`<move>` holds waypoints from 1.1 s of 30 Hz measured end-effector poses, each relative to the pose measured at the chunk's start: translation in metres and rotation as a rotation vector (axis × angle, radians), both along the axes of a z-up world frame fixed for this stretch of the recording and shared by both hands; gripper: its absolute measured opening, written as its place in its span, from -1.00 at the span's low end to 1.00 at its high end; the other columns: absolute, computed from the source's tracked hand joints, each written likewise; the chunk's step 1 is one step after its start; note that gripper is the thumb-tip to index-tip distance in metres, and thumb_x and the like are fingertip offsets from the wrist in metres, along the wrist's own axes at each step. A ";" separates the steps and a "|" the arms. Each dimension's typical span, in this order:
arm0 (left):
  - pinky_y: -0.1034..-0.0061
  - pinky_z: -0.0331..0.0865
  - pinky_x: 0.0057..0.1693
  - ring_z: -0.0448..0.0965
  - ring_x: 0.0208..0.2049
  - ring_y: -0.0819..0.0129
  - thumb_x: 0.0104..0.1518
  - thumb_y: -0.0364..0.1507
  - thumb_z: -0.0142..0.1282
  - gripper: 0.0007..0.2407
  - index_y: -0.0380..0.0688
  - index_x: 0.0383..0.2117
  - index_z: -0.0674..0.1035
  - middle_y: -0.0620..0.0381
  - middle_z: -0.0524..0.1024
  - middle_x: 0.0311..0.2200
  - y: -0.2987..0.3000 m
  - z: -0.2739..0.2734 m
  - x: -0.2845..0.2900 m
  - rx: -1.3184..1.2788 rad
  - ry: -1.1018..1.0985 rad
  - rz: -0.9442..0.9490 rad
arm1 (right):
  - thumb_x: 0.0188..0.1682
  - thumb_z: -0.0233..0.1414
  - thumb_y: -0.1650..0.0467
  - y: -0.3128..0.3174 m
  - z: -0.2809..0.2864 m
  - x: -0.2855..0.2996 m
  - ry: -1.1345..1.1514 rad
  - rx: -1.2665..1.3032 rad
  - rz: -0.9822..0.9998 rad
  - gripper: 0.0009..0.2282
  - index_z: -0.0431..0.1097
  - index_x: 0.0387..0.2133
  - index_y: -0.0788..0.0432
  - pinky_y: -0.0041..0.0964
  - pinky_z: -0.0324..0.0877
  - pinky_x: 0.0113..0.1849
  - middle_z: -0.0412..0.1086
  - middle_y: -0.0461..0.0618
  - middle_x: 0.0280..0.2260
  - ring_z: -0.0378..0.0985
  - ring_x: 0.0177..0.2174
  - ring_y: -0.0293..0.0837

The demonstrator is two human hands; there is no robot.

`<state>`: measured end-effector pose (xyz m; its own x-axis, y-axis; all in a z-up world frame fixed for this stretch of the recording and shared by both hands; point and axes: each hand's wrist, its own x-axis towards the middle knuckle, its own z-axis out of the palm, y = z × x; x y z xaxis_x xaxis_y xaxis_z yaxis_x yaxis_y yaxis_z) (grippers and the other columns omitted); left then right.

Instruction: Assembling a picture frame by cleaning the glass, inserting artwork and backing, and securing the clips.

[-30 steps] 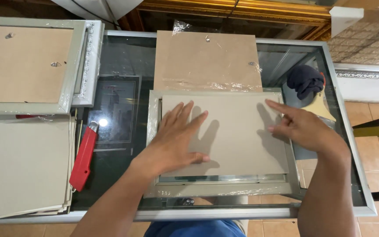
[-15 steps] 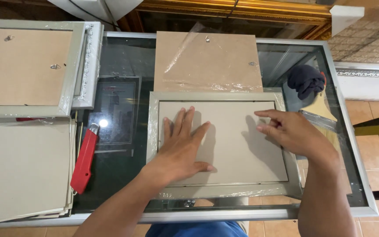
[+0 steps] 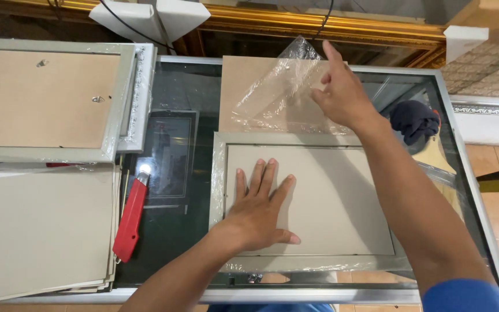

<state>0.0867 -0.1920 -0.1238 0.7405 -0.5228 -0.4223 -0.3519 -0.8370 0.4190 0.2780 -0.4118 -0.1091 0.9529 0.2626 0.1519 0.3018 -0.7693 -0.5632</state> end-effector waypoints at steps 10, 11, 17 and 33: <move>-0.26 -0.68 0.35 -0.68 0.44 -0.20 -0.11 0.15 0.24 0.03 -0.02 0.43 -0.12 -0.31 -0.49 0.43 0.003 -0.006 -0.003 -0.060 -0.023 0.005 | -0.10 0.26 0.45 0.019 -0.024 0.076 -0.474 -0.168 0.188 -0.80 0.53 -0.20 0.08 0.10 0.18 0.10 0.33 0.16 0.06 0.23 0.12 0.22; -0.26 -0.68 0.35 -0.69 0.43 -0.21 -0.10 0.15 0.24 0.03 -0.03 0.43 -0.12 -0.32 -0.50 0.43 0.003 -0.006 -0.003 -0.066 -0.025 0.004 | -0.02 0.23 0.44 0.017 -0.023 0.074 -0.468 -0.097 0.265 -0.95 0.55 -0.34 0.14 0.06 0.23 0.09 0.42 0.10 0.00 0.34 0.09 0.18; -0.19 -0.63 0.39 -0.63 0.45 -0.18 -0.06 0.06 0.29 -0.01 -0.06 0.43 -0.08 -0.28 -0.45 0.44 0.003 0.005 0.001 -0.072 -0.001 0.033 | 0.09 0.12 0.30 0.036 0.082 -0.041 -0.288 -0.384 0.137 -0.79 0.53 -0.46 0.18 0.09 0.42 -0.22 0.47 0.23 -0.46 0.52 -0.36 0.27; 0.27 0.40 0.13 0.50 0.03 0.10 0.09 -0.30 0.37 -0.70 -0.17 -0.15 0.59 -0.02 0.57 -0.11 0.043 0.042 -0.009 -0.851 -0.456 0.097 | -0.14 0.17 0.19 -0.017 0.063 -0.169 0.299 -0.404 0.289 -0.42 0.32 0.20 0.05 0.00 0.24 0.07 0.32 0.14 0.18 0.30 0.13 0.10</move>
<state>0.0779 -0.1488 -0.0814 0.7957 -0.4487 0.4068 -0.5756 -0.3512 0.7385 0.1087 -0.4283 -0.0463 0.8200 0.4996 -0.2795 0.4042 -0.8510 -0.3354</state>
